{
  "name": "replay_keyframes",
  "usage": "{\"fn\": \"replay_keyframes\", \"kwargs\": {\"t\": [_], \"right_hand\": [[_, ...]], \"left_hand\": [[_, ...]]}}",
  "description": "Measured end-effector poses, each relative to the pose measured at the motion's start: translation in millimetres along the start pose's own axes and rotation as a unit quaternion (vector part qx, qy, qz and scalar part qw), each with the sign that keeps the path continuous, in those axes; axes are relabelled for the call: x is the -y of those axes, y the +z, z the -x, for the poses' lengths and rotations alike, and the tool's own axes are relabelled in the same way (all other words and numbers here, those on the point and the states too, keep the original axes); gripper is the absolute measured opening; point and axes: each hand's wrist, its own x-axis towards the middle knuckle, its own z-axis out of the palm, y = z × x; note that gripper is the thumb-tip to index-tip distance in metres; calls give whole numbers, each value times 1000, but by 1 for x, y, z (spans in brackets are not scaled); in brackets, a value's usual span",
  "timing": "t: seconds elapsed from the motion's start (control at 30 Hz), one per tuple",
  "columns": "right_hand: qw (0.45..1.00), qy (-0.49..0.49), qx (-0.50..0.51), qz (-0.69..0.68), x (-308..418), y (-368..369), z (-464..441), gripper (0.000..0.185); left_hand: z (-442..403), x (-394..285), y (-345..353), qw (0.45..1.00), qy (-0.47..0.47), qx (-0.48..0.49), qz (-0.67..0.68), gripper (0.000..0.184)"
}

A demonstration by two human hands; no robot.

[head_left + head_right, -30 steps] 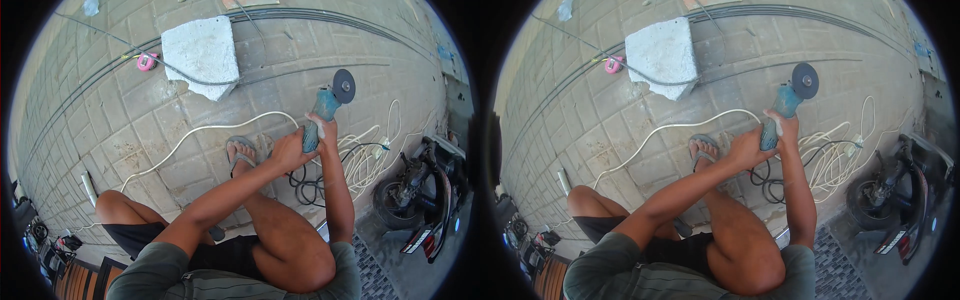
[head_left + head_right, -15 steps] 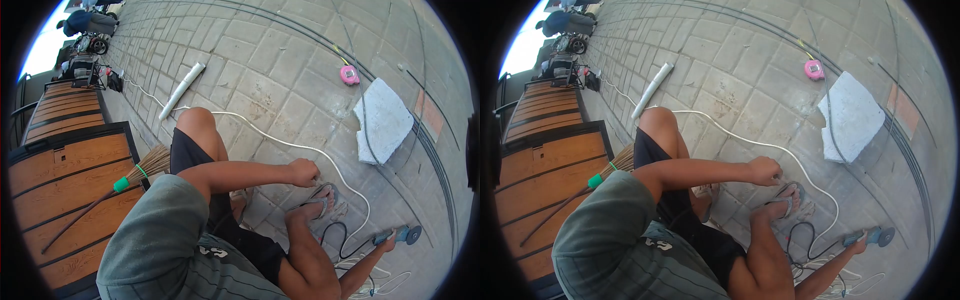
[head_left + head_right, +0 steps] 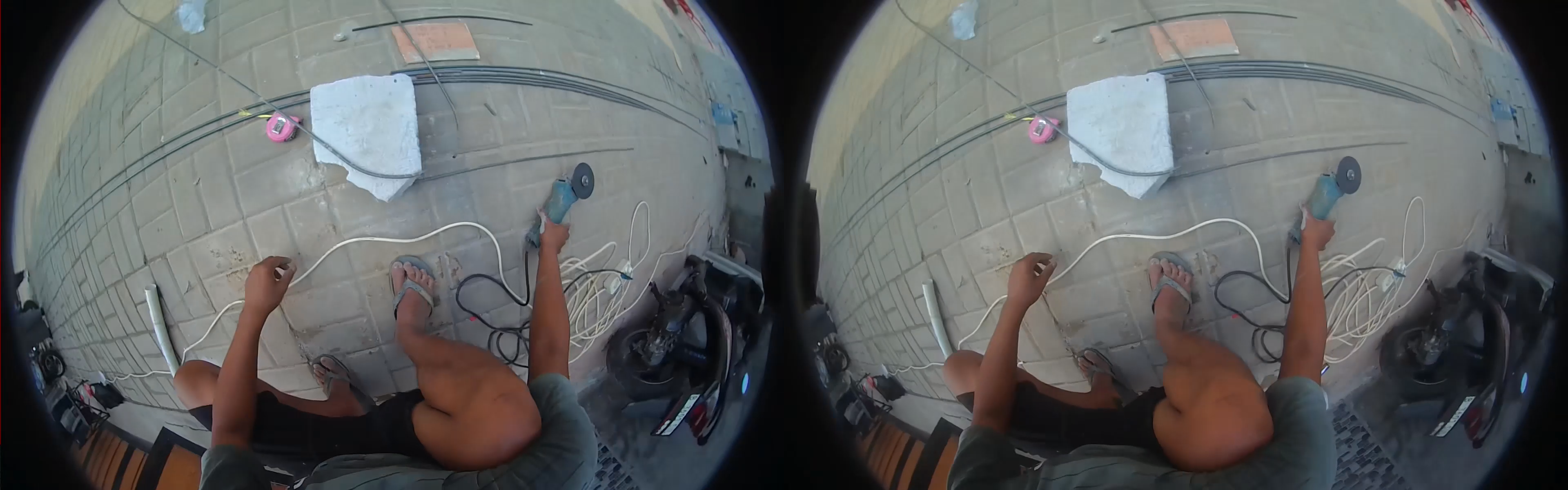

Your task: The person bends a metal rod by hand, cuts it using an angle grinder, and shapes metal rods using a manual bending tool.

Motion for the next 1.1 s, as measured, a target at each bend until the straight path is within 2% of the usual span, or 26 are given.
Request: {"fn": "replay_keyframes", "kwargs": {"t": [0.03, 0.07, 0.1, 0.13, 0.2, 0.3, 0.37, 0.4, 0.47, 0.53, 0.57, 0.6, 0.63, 0.7, 0.73, 0.77, 0.8, 0.83, 0.87, 0.9, 0.93, 0.97, 1.0, 1.03, 1.07, 1.1], "right_hand": [[998, 13, -48, -23, -9, 3, 15, 106], [993, -42, -94, -53, -23, 6, 36, 100], [969, -157, -159, -104, -34, 2, 70, 86], [921, -293, -192, -169, -47, -4, 103, 75], [878, -411, -119, -214, -69, -22, 169, 59], [842, -479, 56, -243, -124, -30, 244, 31], [835, -469, 91, -273, -161, -31, 279, 19], [851, -446, 81, -265, -186, -38, 291, 19], [884, -368, 90, -275, -222, -40, 301, 14], [930, -187, 95, -302, -276, -34, 304, 11], [946, -104, 43, -305, -301, -36, 299, 10], [952, -20, -9, -306, -329, -37, 286, 10], [961, 6, -77, -264, -371, -28, 267, 11], [969, 156, -118, -149, -471, -9, 223, 21], [965, 176, -165, -103, -512, -13, 204, 28], [965, 195, -173, -5, -559, -17, 188, 37], [959, 233, -161, -8, -594, -30, 174, 47], [959, 262, -107, 8, -648, -32, 159, 55], [961, 234, -141, 48, -681, -34, 153, 62], [964, 237, -86, 85, -715, -30, 139, 57], [964, 212, 19, 157, -759, -25, 137, 52], [944, 138, 137, 268, -806, -15, 131, 47], [877, -8, 246, 413, -870, 9, 124, 43], [931, 187, 178, 259, -780, -26, 137, 43], [888, 118, 239, 374, -806, -14, 129, 39], [926, 1, 218, 309, -796, -24, 138, 37]], "left_hand": [[-6, -10, -1, 999, 32, -17, 23, 23], [-13, -23, -2, 998, 38, -22, 33, 22], [-22, -29, -2, 996, 78, -44, 28, 22], [-33, -35, -4, 993, 102, -51, 16, 22], [-58, -54, -9, 990, 127, -69, -6, 21], [-105, -74, -19, 965, 225, -112, -78, 25], [-139, -87, -28, 928, 303, -147, -160, 30], [-163, -88, -35, 867, 410, -178, -220, 33], [-191, -97, -39, 860, 376, -206, -277, 42], [-219, -101, -46, 837, 414, -161, -318, 44], [-232, -95, -49, 832, 426, -155, -319, 44], [-245, -87, -50, 864, 412, -93, -276, 44], [-253, -86, -50, 890, 390, -33, -233, 43], [-254, -94, -57, 889, 369, -21, -270, 42], [-253, -93, -65, 890, 338, -10, -306, 42], [-268, -72, -73, 877, 358, -36, -319, 39], [-280, -56, -81, 876, 362, -41, -317, 37], [-275, -60, -84, 883, 326, -18, -337, 37], [-270, -65, -83, 910, 283, -6, -303, 36], [-256, -83, -81, 896, 299, 4, -328, 34], [-236, -107, -76, 898, 288, 13, -333, 34], [-238, -112, -76, 873, 318, 1, -369, 31], [-239, -119, -78, 874, 300, 16, -381, 27], [-245, -117, -81, 880, 263, 31, -395, 23], [-241, -125, -78, 864, 261, 22, -430, 21], [-240, -129, -78, 857, 255, 33, -448, 19]]}}
